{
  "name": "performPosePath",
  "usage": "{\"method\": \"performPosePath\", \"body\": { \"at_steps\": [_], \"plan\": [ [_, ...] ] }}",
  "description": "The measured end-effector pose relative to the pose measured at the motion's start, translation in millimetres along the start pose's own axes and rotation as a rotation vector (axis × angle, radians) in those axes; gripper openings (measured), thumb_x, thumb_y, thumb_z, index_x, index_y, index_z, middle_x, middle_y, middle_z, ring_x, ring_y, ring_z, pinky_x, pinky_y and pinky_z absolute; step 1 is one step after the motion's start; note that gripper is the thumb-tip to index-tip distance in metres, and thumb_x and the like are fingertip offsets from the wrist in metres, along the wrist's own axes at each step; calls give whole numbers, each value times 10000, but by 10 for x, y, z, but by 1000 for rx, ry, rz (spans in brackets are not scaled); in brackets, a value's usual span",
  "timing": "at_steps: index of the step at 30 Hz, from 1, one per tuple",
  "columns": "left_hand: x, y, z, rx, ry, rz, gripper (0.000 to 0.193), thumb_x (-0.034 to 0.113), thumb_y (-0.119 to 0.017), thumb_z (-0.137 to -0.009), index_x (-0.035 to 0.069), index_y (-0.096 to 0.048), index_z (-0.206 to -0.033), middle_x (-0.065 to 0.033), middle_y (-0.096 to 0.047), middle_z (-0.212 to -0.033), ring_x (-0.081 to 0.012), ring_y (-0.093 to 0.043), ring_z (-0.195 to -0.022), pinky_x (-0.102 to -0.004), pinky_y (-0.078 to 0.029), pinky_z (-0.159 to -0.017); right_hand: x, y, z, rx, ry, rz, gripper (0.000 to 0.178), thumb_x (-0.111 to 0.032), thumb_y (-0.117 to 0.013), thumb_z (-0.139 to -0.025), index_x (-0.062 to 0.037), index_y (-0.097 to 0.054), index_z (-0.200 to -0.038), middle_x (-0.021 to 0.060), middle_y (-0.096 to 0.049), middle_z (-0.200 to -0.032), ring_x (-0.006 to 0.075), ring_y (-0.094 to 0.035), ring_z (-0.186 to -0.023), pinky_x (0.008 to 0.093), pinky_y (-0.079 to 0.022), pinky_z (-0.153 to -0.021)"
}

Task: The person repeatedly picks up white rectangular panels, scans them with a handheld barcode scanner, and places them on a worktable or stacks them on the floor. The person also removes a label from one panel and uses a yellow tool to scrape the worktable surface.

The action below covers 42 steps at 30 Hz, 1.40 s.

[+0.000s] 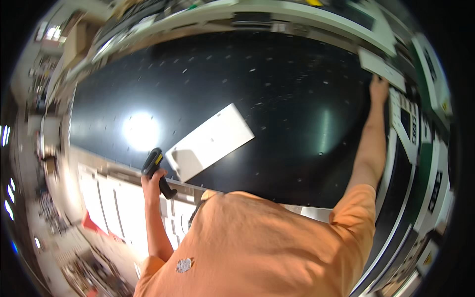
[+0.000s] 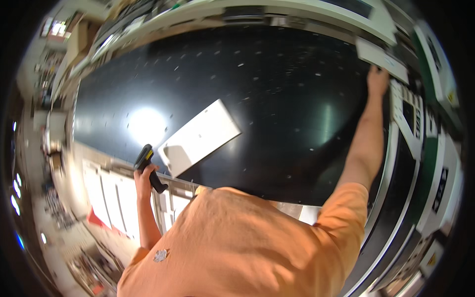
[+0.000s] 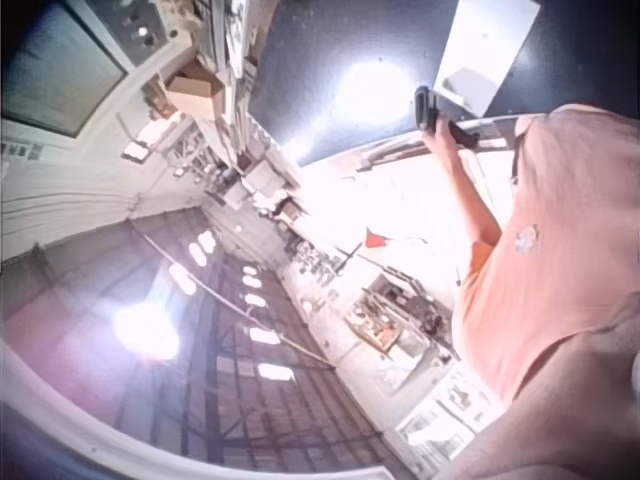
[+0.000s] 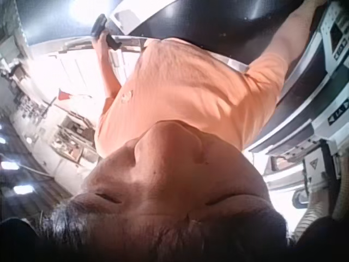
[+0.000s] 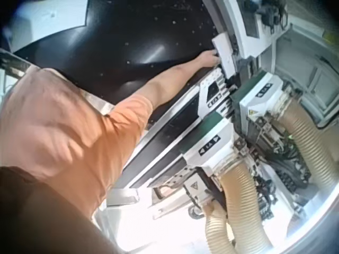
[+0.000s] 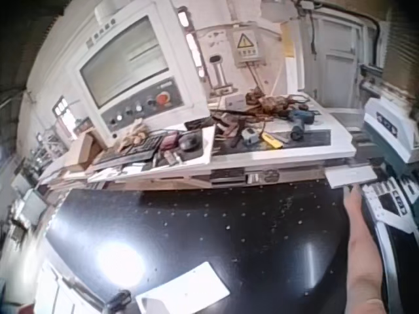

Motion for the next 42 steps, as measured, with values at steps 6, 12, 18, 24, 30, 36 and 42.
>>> {"method": "performPosePath", "body": {
  "at_steps": [6, 12, 18, 24, 30, 36, 42],
  "plan": [
    [-262, 331, 418, -88, 299, -137, 308, 325, -697, -779, 49, -733, -910, 10, -577, -644, -75, -415, -465, -272, -258, -416, -682, 210, 702, -171, -93, -106, 632, -431, -528, -982, -19, -401, -1445, 256, -450, -1429, 412, -479, -1280, 521, -417, -1053],
    [-210, -15, 266, -183, 42, -94, 361, 317, -738, -763, -14, -727, -906, -35, -643, -709, -131, -555, -608, -296, -451, -595, -2296, 331, 2932, -458, 394, -345, 560, -383, -571, -975, -58, -453, -1415, 174, -465, -1459, 330, -398, -1389, 441, -347, -1130],
    [-241, -206, 220, -393, 84, -299, 481, 382, -772, -730, -46, -705, -941, -71, -664, -779, -152, -591, -707, -304, -486, -674, -3472, 735, 4705, -639, 696, -94, 885, -352, -780, -809, 65, -308, -1432, 257, -469, -1395, 396, -422, -1313, 440, -380, -1092],
    [-1045, 235, 1004, -418, 240, 274, 384, 485, -753, -759, 118, -730, -871, 50, -532, -632, -53, -402, -494, -250, -256, -432, -3579, 1087, 5207, -733, 949, -296, 617, -220, -831, -724, 71, -542, -1185, 268, -603, -1164, 460, -570, -1073, 496, -457, -952],
    [-2132, 669, 2915, 46, 50, 856, 300, 293, -734, -823, 27, -671, -946, -4, -595, -815, -97, -527, -799, -276, -446, -715, -3273, 1525, 6464, -1018, 1027, -231, 796, -347, -771, -792, 85, -420, -1362, 293, -478, -1288, 426, -482, -1207, 468, -388, -1031],
    [-3015, 1439, 4713, 502, 31, 974, 282, 188, -744, -832, 21, -648, -1038, 11, -620, -897, -87, -526, -844, -283, -458, -779, -3030, 1726, 8377, -1835, 988, -199, 588, -272, -705, -881, 56, -481, -1314, 147, -605, -1169, 226, -564, -1049, 351, -449, -912],
    [-3665, 1885, 6127, 781, 158, 1063, 207, 132, -724, -837, 31, -643, -999, 33, -578, -840, -67, -511, -818, -270, -445, -750, -2909, 2142, 10344, -2010, 1329, 127, 874, -317, -739, -831, 66, -295, -1479, 261, -486, -1383, 309, -524, -1226, 384, -411, -1033]
  ]
}}
Point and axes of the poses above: each hand's wrist, its own z-axis away from the middle knuckle, its own y-axis out of the back of the hand, x = y × z, the point moved 2 cm from there along -z, towards the middle knuckle
